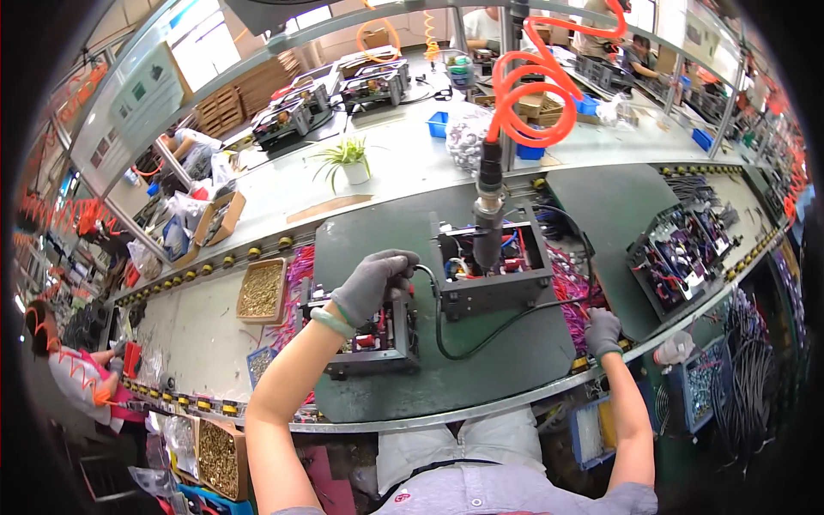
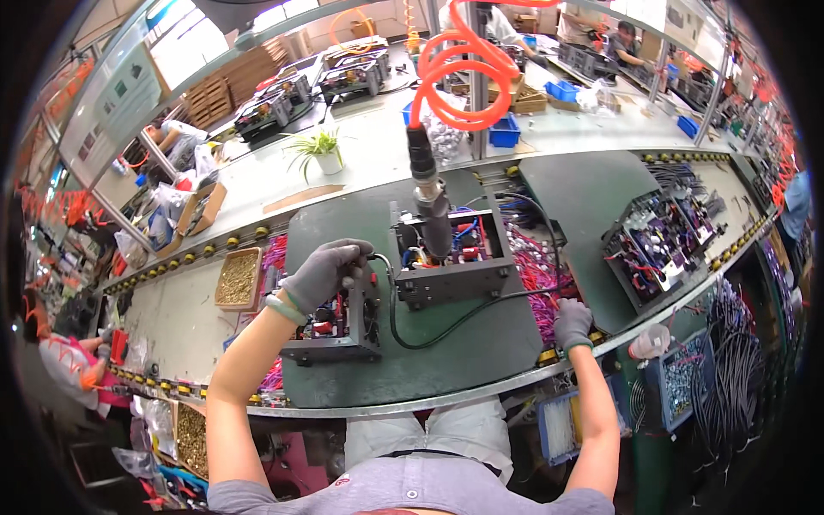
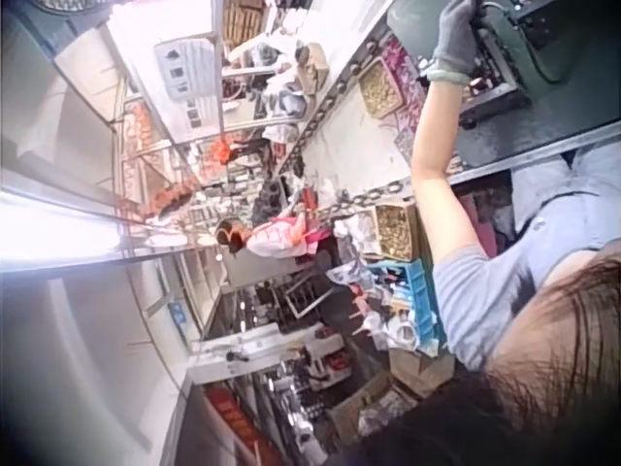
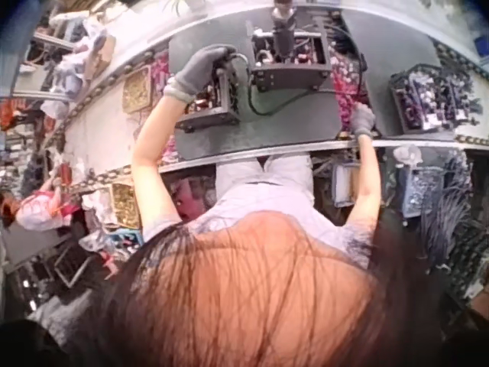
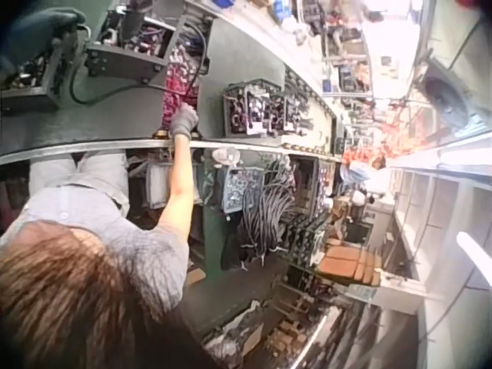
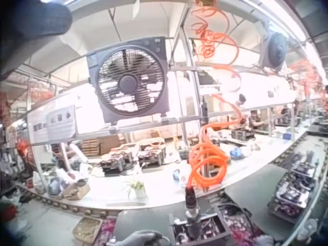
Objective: The person assembles electronic devices on a factory floor. They connect wires to circuit boards, use pliers to strip wire insulation, and use a soldering iron to secure connections. The person also uses a pneumatic screwdriver to fasten components inside the device casing.
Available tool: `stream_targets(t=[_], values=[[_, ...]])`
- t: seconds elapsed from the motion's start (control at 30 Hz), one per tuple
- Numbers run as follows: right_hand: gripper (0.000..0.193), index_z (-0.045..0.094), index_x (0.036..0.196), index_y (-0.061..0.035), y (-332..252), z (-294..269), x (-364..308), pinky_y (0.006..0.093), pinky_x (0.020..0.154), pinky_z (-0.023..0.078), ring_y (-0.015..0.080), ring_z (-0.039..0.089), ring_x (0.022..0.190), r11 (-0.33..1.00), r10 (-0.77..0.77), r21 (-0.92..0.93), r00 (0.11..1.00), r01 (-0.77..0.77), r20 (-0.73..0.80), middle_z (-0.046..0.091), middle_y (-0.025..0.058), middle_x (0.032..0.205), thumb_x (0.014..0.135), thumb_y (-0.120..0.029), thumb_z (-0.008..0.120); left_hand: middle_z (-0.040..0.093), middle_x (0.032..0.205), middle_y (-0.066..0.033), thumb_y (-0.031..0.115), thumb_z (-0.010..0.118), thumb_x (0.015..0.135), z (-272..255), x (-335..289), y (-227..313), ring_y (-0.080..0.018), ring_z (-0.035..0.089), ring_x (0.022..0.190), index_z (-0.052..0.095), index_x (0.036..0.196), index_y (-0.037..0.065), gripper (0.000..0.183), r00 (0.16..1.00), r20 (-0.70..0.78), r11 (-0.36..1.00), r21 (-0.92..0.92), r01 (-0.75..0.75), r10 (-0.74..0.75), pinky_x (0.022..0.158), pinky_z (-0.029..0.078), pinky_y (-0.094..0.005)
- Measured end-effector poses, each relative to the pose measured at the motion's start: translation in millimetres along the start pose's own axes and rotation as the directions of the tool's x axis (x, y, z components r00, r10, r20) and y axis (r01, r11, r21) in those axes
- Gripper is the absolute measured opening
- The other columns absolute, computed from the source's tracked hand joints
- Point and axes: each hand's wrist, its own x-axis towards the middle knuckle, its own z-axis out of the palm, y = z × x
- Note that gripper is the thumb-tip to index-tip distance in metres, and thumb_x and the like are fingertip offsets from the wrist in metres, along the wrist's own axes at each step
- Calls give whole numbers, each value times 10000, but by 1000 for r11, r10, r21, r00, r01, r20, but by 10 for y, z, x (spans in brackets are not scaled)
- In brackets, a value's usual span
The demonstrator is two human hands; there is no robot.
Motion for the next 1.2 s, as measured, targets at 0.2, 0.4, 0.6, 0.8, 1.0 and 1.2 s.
stream_targets(t=[0.2, 0.4, 0.6, 0.8, 1.0, 1.2], values=[[180, 695, 1008, -36, 49, -773, -143, 320, 716, 511, 174, 652, 774, 622, -211, 769, 977, 150, -21, 712, 123, 930, 843, -111, 702, 619, 857, -16, 188, 499, 983, -212, -370, 51, -63, 536, 707, 652, 1120, -16, 290, 991, -134, 978, 208, -1, 29, 597, 438, -210], [240, 697, 1035, -106, -526, -1162, -820, 398, 769, 539, 279, 692, 855, 819, -498, 380, 861, 429, 102, 709, 110, 957, 796, -119, 688, 722, 903, -61, 197, 624, 824, 295, 220, -110, -284, 666, 800, 760, 972, 145, 208, 900, -80, 533, 827, -180, 429, 755, 509, -389], [496, 565, 1252, -134, -925, -1190, -1004, 482, 940, 477, 330, 556, 1192, 809, -571, 194, 820, 555, 33, 585, 128, 1267, 782, -215, 704, 610, 1162, -122, 178, 621, 756, 749, 951, -84, -319, 555, 1137, 695, 1090, 193, 343, 913, 310, -310, 924, -223, 267, 998, 386, -465], [747, 464, 1376, -108, -688, -1012, -838, 482, 1014, 435, 372, 413, 1317, 824, -539, 250, 840, 509, 66, 436, 164, 1383, 742, -353, 775, 670, 977, -108, 156, 612, 740, 700, 1082, -223, -294, 579, 996, 702, 980, 133, 258, 895, 296, -489, 866, -103, 335, 810, 396, -418], [546, 528, 1245, -109, -712, -1073, -1042, 487, 863, 501, 360, 502, 1201, 748, -650, 159, 759, 644, -17, 508, 133, 1248, 773, -304, 720, 683, 979, -95, 145, 618, 747, 673, 1122, -357, -301, 598, 1001, 695, 947, 138, 214, 902, 217, -454, 891, -27, 374, 795, 398, -431], [281, 608, 1084, -115, -729, -1016, -1125, 460, 739, 518, 349, 655, 896, 867, -482, 256, 847, 427, 223, 648, 133, 962, 828, -226, 645, 688, 920, -107, 151, 621, 746, 661, 1084, -309, -301, 612, 982, 697, 937, 147, 206, 887, 250, -463, 885, -47, 388, 776, 403, -443]])
